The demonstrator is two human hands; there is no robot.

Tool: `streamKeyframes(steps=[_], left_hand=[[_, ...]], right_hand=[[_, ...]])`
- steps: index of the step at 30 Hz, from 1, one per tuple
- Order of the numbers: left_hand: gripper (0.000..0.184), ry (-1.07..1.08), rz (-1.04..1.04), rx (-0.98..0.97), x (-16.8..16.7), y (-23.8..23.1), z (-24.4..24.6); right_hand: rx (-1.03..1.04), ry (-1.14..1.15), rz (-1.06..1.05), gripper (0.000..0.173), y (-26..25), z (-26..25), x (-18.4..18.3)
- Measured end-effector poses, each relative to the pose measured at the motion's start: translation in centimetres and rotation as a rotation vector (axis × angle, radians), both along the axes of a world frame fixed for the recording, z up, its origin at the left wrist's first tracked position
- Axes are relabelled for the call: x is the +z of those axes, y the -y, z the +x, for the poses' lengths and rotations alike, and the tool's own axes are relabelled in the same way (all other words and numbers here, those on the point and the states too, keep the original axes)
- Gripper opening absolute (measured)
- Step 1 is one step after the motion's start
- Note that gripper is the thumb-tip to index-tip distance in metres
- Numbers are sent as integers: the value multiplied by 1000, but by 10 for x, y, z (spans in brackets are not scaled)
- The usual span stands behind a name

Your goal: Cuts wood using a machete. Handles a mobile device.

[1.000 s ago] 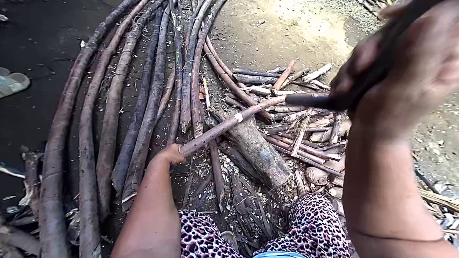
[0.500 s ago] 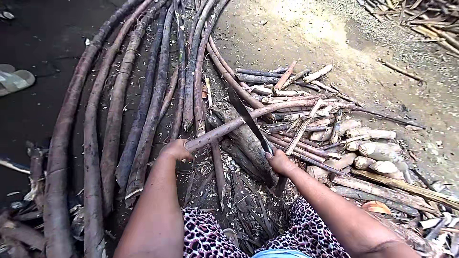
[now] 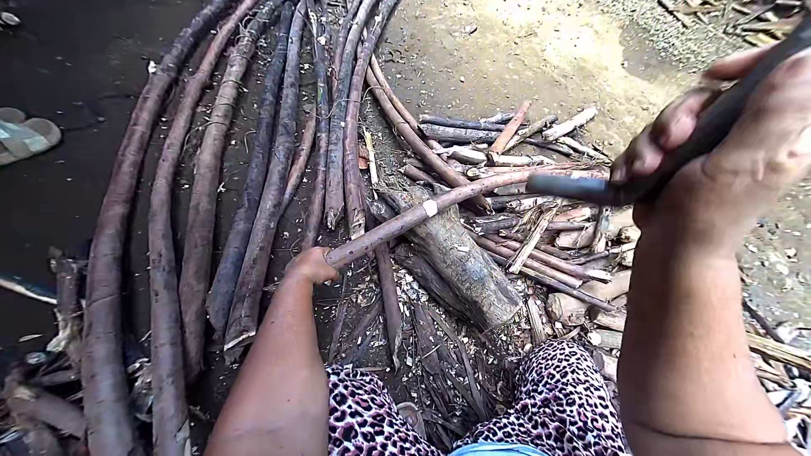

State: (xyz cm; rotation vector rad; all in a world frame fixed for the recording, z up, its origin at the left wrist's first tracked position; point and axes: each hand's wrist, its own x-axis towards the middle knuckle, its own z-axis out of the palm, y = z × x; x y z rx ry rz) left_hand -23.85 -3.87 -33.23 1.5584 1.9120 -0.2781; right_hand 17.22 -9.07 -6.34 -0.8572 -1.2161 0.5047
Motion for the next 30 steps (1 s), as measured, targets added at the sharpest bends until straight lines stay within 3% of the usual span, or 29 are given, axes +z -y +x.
streamKeyframes(steps=[2,3,5,7,8,10,12,15,19,22,26,30], left_hand=[[47,-6,1,-1,-1,1,0],[47,-8,3,1,-1,1,0],[46,-6,-1,6,2,0,2],[50,14,-11,8,1,2,0],[57,35,-14,9,0,2,-2],[67,37,38,46,7,5,-2],[67,-38,135,75,19,13,2],[71,-210,236,141,35,32,22],[57,-316,119,0,47,58,38],[46,-304,88,-88,67,76,59],[52,-251,90,-112,70,88,70],[60,-164,-31,-142,59,91,64]], right_hand=[[-114,-77,102,35,-21,-12,-10],[-181,-22,30,37,-19,-20,-37],[-206,227,-423,43,9,-42,-133],[50,425,-1032,43,46,-60,-225],[164,432,-1247,41,53,-68,-246],[322,229,-1467,34,50,-77,-241],[419,-63,-1508,34,46,-72,-225],[508,-231,-1517,39,39,-58,-216],[433,-201,-1495,37,59,-58,-211],[358,-155,-1478,25,85,-40,-202],[370,-24,-1485,17,124,-10,-195],[317,108,-1489,20,150,9,-213]])
